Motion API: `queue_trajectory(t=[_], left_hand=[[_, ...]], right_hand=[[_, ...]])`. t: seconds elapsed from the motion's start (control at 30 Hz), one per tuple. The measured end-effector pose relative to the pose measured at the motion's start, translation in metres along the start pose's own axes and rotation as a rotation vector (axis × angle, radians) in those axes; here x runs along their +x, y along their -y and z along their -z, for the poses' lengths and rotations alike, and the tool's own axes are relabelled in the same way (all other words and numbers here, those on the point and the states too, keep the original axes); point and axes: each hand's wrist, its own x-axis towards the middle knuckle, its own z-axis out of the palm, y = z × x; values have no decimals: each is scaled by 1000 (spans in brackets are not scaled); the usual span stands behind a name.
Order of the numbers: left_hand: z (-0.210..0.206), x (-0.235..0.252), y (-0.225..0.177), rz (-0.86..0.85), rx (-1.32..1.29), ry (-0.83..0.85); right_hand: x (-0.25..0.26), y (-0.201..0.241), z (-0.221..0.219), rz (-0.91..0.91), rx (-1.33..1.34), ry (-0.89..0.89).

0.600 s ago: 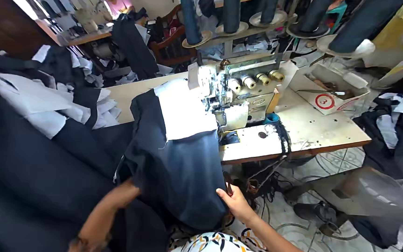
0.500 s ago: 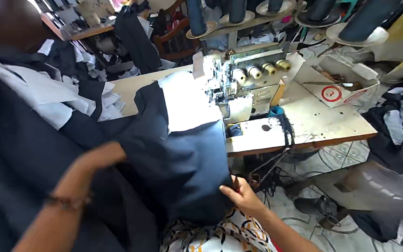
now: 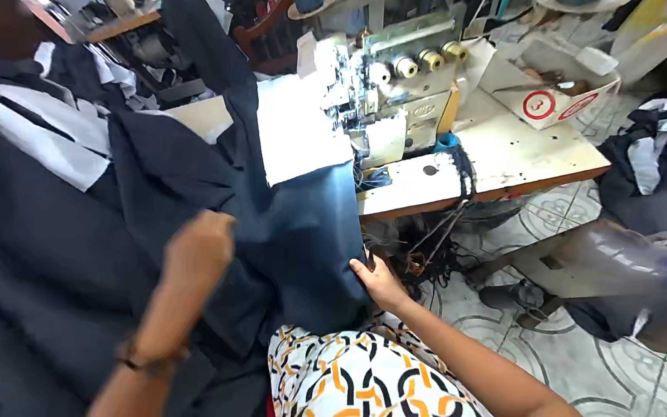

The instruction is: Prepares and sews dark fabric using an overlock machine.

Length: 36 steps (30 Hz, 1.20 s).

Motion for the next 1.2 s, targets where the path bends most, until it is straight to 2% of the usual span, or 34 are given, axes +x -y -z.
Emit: queue_trajectory(t=[0.07,0.13,0.23,0.3,0.43,0.5,0.57,0.63,0.67,0.73,0.8,0.87,0.93,0.97,1.03,1.13,1.2], left_hand=[[-59,-44,-71,-137,-314,1],[-123,-67,-117,-168,-512,-6],[-209,-62,-144,-117,-562,-425],[-227,-52,-152,-58,-616,-527],[-230,-53,-151,-48,-854,-434],[-226,-59,-142,-8,-992,-271],[-215,-67,-127,101,-1111,-66],[-202,-73,-112,217,-1195,36],[-194,-75,-105,290,-1257,45],[-169,-84,-99,399,-1378,-80],[-122,-102,-97,253,-1347,-288],[-77,-123,-100,-37,-1159,-542],[-45,-133,-106,-295,-953,-614],[-42,-135,-109,-384,-899,-555],[-63,-133,-117,-436,-839,-344],[-134,-124,-123,-347,-745,-62],[-154,-122,-123,-248,-775,-110]], right_hand=[[3,-4,-12,30,-7,-16],[5,-7,-25,83,-35,-43],[3,-7,-35,111,-100,-75],[1,-8,-36,109,-108,-113],[-1,-11,-29,118,-101,-117],[1,-15,-23,90,-74,-92],[4,-17,-19,-4,-22,-79],[6,-22,-16,-45,-4,-69],[6,-25,-15,-49,-24,-63],[6,-31,-13,-70,-52,-68],[10,-42,-10,-148,-37,-83],[10,-51,-5,-258,42,-104],[-9,-38,-1,-351,136,21],[-24,-26,0,-396,176,131],[-53,-5,4,-454,266,295],[-71,-6,17,-465,363,217],[-78,-12,24,-376,384,189]])
